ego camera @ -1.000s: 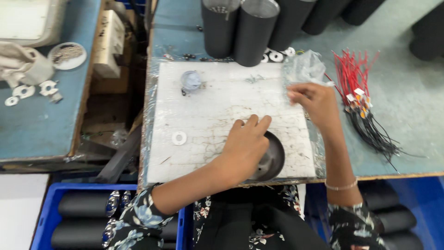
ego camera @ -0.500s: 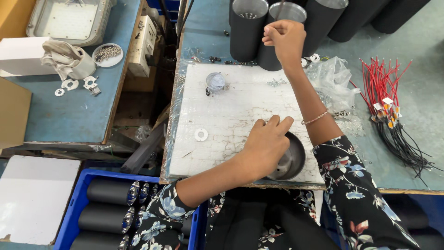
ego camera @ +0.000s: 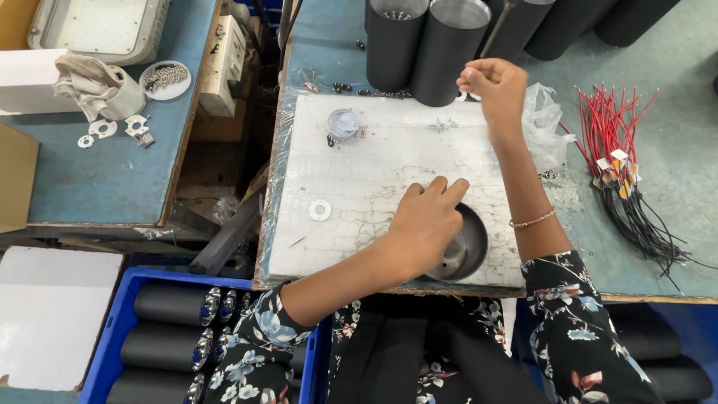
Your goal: The person inserts a small LED light into a black cylindrical housing and secures it with a white plastic ring. They then use a green power drill to fasten the ring in place. The process is repeated with a second LED light, and the finished components are placed into a blue crate.
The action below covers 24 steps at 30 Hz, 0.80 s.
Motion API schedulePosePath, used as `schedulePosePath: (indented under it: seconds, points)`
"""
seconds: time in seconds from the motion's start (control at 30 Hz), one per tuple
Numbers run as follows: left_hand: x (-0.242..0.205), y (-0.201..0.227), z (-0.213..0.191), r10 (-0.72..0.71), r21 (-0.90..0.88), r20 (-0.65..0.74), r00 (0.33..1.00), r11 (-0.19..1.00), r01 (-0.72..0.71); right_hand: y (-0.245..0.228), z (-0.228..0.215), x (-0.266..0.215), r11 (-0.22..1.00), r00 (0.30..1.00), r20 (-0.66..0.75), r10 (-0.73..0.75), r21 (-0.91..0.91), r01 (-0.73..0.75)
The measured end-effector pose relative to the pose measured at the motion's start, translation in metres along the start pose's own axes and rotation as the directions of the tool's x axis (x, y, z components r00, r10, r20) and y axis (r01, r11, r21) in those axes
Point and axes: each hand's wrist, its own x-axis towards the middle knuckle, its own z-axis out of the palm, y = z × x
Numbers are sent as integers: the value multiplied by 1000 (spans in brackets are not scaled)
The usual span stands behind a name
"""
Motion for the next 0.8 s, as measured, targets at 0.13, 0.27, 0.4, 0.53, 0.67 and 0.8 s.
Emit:
schedulePosePath:
  seconds: [0.13, 0.27, 0.4, 0.53, 0.67, 0.8]
  points:
    - [-1, -1, 0, -3, -19, -4, 1000, 1000, 3, -20, -4, -3, 998, 995, 83, -57, 15, 56]
    - [-1, -1, 2, -1, -4, -10, 1000, 1000, 1, -31, -4, -5, 997, 995, 78, -68, -35, 70]
    - [2, -2, 5, -1, 16, 31, 1000, 1000, 1, -22, 7, 14, 992, 982, 179, -58, -103, 77]
    - [1, -3, 3, -4, -8, 21, 1000, 1000, 4, -7, 32, 34, 994, 953, 290, -84, -50, 102]
    - [1, -1, -1, -15, -1, 57, 998, 1000, 15, -12, 58, 43, 996, 911, 404, -80, -12, 93]
    - [0, -1, -2, -14, -6, 50, 999, 1000, 15, -20, 76, 45, 996, 909, 406, -91, 16, 93]
